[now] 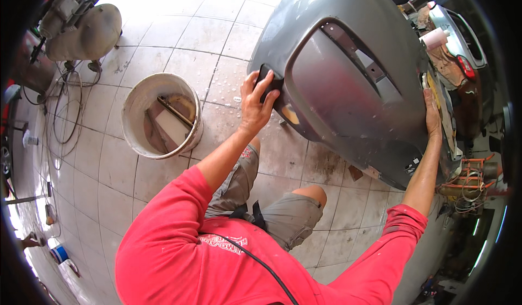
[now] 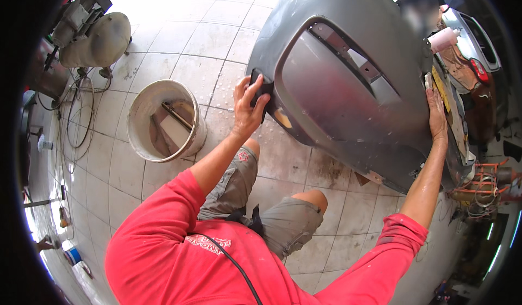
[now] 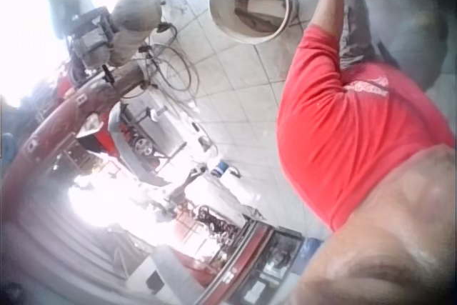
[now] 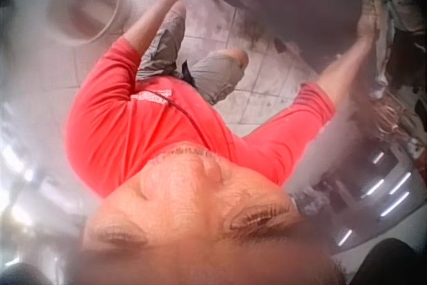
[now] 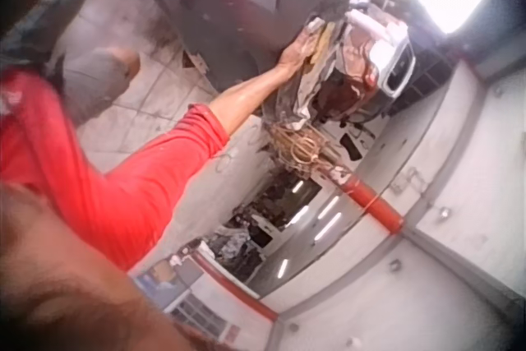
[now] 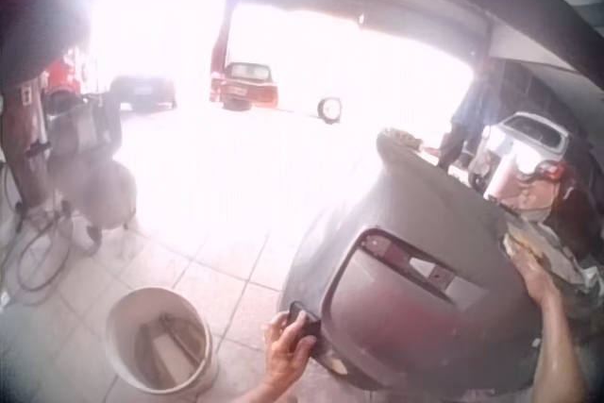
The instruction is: The person kneels on the floor and uses a sanding block to smooth the surface of a detached car bumper. They repeatedly dip the sanding block into a bucket of water and continue sanding different areas of the bumper.
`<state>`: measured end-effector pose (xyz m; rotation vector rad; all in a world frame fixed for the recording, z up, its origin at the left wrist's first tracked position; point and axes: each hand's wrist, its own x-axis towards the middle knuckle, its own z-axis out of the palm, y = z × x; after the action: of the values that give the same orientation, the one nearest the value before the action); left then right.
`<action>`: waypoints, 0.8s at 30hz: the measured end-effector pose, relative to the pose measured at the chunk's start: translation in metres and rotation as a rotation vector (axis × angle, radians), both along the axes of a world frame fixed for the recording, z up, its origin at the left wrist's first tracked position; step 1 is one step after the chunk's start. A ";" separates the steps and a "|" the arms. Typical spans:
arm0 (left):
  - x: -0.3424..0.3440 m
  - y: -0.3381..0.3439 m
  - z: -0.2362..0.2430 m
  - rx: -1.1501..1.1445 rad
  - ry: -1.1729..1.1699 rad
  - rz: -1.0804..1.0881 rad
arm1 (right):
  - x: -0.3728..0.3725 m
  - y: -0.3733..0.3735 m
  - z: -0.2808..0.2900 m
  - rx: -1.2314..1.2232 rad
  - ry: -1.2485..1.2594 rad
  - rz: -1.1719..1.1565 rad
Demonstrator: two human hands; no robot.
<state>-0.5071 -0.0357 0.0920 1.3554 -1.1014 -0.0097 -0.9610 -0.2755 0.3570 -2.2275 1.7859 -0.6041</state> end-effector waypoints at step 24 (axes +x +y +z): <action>0.013 -0.016 0.008 -0.009 -0.091 0.017 | 0.001 0.001 0.003 -0.021 -0.039 -0.016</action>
<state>-0.4938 -0.0514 0.1000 1.3680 -1.1651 0.0699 -0.9602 -0.2747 0.3597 -2.2013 1.7881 -0.6681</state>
